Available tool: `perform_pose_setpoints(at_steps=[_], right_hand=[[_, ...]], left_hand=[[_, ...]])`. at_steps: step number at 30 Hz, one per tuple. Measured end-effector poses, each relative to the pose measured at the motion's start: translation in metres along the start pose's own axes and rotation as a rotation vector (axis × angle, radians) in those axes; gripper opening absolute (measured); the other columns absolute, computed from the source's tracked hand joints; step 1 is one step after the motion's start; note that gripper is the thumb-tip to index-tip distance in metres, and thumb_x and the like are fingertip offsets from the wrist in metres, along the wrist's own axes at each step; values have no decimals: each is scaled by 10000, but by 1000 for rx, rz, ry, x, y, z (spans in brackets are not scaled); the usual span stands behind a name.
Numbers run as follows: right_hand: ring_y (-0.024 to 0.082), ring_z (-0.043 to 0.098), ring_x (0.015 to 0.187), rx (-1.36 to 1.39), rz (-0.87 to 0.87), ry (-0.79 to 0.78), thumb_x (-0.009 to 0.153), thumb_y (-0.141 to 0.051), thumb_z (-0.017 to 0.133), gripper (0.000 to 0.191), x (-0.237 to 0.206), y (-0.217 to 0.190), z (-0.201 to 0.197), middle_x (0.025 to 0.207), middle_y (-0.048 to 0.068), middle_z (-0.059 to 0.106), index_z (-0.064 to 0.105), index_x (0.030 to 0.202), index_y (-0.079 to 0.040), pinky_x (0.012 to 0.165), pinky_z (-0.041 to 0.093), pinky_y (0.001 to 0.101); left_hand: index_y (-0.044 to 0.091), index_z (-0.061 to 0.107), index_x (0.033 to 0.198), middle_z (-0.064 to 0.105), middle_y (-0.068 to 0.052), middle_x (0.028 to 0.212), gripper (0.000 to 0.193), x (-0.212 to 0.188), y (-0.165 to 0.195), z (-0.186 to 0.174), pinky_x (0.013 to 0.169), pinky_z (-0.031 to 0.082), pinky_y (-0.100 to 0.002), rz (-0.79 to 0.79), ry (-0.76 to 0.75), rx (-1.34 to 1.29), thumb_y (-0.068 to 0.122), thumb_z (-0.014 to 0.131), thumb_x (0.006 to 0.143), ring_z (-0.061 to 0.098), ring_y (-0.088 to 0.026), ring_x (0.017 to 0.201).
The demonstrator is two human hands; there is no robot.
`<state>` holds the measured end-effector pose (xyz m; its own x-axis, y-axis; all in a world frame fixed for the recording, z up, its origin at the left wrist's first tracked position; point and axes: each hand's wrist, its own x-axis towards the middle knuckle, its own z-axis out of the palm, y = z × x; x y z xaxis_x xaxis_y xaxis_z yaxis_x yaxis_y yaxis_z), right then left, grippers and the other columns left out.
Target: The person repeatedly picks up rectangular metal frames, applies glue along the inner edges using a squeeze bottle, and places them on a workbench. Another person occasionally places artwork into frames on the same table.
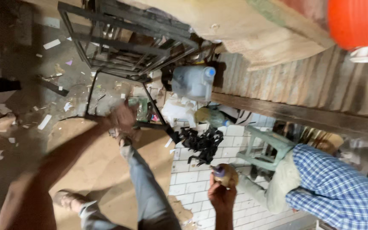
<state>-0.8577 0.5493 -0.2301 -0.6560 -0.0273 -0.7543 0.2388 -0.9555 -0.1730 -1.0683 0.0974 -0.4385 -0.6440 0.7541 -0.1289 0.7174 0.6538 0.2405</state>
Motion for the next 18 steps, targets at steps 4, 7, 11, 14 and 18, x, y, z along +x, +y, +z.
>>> perform_pose_setpoints(at_steps=[4, 7, 11, 14, 18], right_hand=[[256, 641, 1230, -14, -10, 19, 783, -134, 867, 608, 6, 10, -21, 1305, 67, 695, 643, 1348, -121, 833, 666, 365], [245, 636, 1260, -7, 81, 1, 770, -127, 852, 579, 14, 18, -26, 1307, 42, 704, 660, 1316, -134, 822, 672, 361], [303, 605, 1266, -70, 69, -4, 800, -156, 844, 570, 27, 29, -10, 1314, 60, 683, 653, 1334, -104, 797, 678, 355], [345, 607, 1249, -112, 115, -43, 799, -177, 838, 568, 37, 34, 17, 1313, 56, 678, 654, 1332, -111, 763, 679, 359], [400, 616, 1213, -267, 108, -82, 806, -233, 814, 556, 49, 53, 68, 1308, 73, 686, 665, 1328, -117, 696, 674, 347]], left_hand=[[167, 523, 1077, 604, -52, 942, 419, -70, 84, 84, 709, 375, -462, -12, 94, 78, 449, 590, 774, 562, -254, 880], [64, 537, 777, 546, 17, 641, 294, -95, 93, 90, 472, 368, -370, -330, 531, 718, 175, 557, 1049, 558, -167, 594], [158, 708, 857, 740, -68, 785, 204, -100, 30, 39, 641, 535, -424, -585, -139, -89, 297, 609, 969, 685, -188, 676], [116, 700, 891, 738, -107, 813, 276, -133, -6, -14, 675, 581, -449, -507, 170, -218, 384, 641, 859, 727, -280, 768], [130, 652, 1148, 729, -119, 886, 202, -194, 36, -81, 605, 572, -446, -568, 268, -298, 267, 538, 1053, 712, -321, 767]])
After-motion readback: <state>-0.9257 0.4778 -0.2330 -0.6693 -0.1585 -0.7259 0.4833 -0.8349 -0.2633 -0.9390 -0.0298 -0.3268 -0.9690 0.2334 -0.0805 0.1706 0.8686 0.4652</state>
